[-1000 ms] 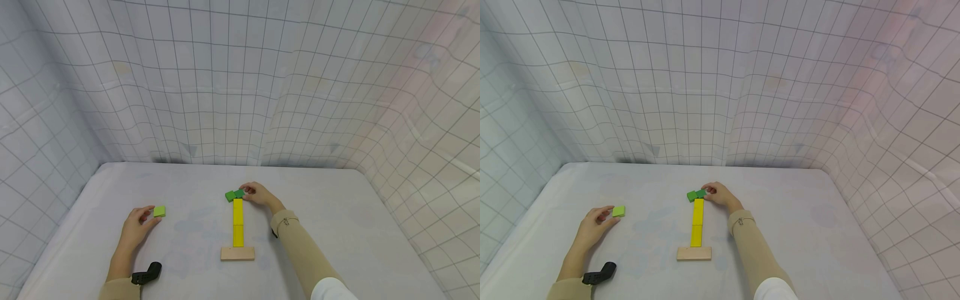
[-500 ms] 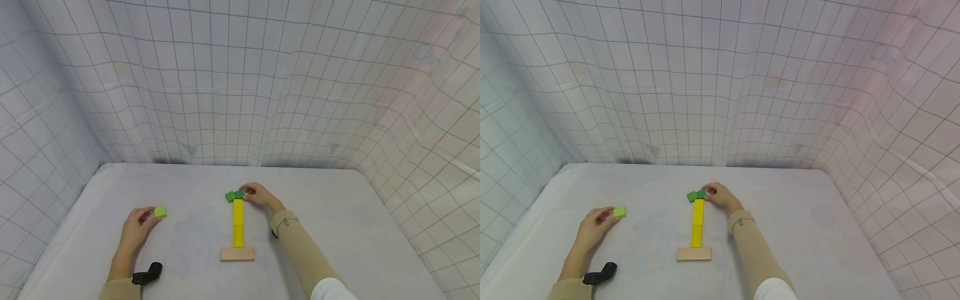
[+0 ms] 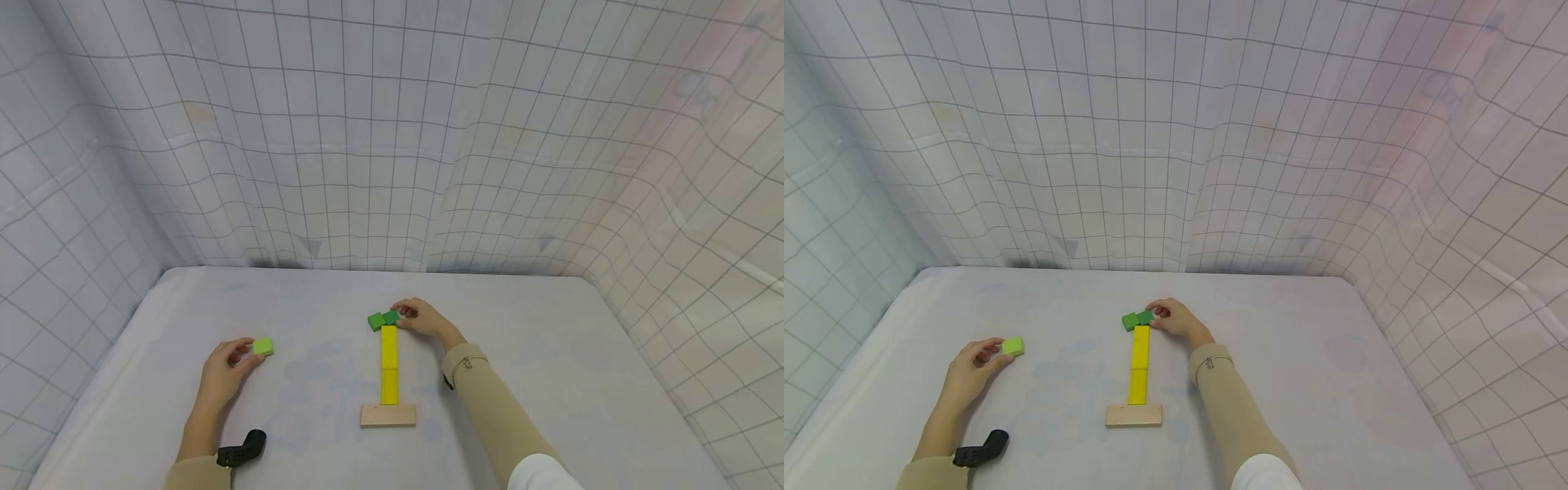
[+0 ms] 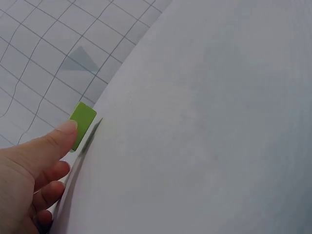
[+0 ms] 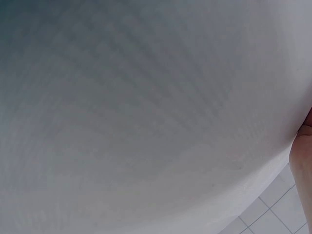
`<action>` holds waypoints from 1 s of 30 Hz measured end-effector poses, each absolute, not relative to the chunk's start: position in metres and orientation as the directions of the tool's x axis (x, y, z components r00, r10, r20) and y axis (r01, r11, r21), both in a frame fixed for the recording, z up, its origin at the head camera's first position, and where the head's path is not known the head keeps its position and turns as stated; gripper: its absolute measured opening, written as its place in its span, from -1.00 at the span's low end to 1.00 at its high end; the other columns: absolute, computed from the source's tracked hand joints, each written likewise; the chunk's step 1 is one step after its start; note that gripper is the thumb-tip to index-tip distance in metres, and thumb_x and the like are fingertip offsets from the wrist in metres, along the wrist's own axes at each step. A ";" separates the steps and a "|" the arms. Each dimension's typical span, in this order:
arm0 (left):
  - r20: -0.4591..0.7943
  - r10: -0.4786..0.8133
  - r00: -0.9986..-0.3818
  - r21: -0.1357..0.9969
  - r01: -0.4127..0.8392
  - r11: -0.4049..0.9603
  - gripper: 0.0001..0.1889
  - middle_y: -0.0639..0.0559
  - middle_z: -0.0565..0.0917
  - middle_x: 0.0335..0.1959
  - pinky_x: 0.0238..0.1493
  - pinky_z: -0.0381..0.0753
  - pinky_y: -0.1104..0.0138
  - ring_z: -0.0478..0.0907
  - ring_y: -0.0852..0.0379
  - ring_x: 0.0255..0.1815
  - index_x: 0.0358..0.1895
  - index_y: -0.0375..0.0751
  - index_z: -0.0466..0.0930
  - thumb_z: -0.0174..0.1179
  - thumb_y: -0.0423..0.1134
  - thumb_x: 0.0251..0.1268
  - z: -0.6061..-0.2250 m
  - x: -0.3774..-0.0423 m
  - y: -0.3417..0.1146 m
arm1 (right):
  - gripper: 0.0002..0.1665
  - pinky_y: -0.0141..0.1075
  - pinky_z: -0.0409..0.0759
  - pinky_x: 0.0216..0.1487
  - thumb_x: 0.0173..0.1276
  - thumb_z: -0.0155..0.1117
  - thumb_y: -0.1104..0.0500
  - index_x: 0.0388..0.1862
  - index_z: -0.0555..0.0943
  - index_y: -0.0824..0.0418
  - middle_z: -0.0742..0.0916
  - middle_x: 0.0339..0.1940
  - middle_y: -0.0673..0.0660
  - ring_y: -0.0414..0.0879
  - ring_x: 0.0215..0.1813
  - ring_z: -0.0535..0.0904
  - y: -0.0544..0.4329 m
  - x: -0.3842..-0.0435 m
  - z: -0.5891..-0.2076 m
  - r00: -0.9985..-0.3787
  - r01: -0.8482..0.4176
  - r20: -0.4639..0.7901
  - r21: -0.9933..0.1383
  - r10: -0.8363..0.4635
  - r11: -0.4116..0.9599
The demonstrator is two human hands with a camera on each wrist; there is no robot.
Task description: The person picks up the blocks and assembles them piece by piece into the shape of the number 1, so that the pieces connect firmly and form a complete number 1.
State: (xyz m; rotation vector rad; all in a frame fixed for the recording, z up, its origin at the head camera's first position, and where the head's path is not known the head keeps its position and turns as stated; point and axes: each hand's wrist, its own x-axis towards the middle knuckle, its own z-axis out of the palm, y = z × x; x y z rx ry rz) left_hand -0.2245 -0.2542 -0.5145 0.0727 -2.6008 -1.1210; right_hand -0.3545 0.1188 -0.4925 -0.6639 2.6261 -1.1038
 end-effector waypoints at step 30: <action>0.270 -0.119 -0.955 0.818 0.163 0.551 -0.60 -0.13 0.56 -0.30 -0.34 0.39 0.43 0.41 0.15 -0.36 -0.03 -0.34 0.53 0.33 -0.27 0.05 -0.512 -0.257 -0.188 | -0.63 -0.30 0.35 -0.07 0.25 0.23 0.27 0.06 0.53 0.22 0.53 -0.19 0.10 -0.10 -0.16 0.37 0.120 -0.355 -0.493 -0.878 -0.282 -0.065 -0.731 -0.474 0.621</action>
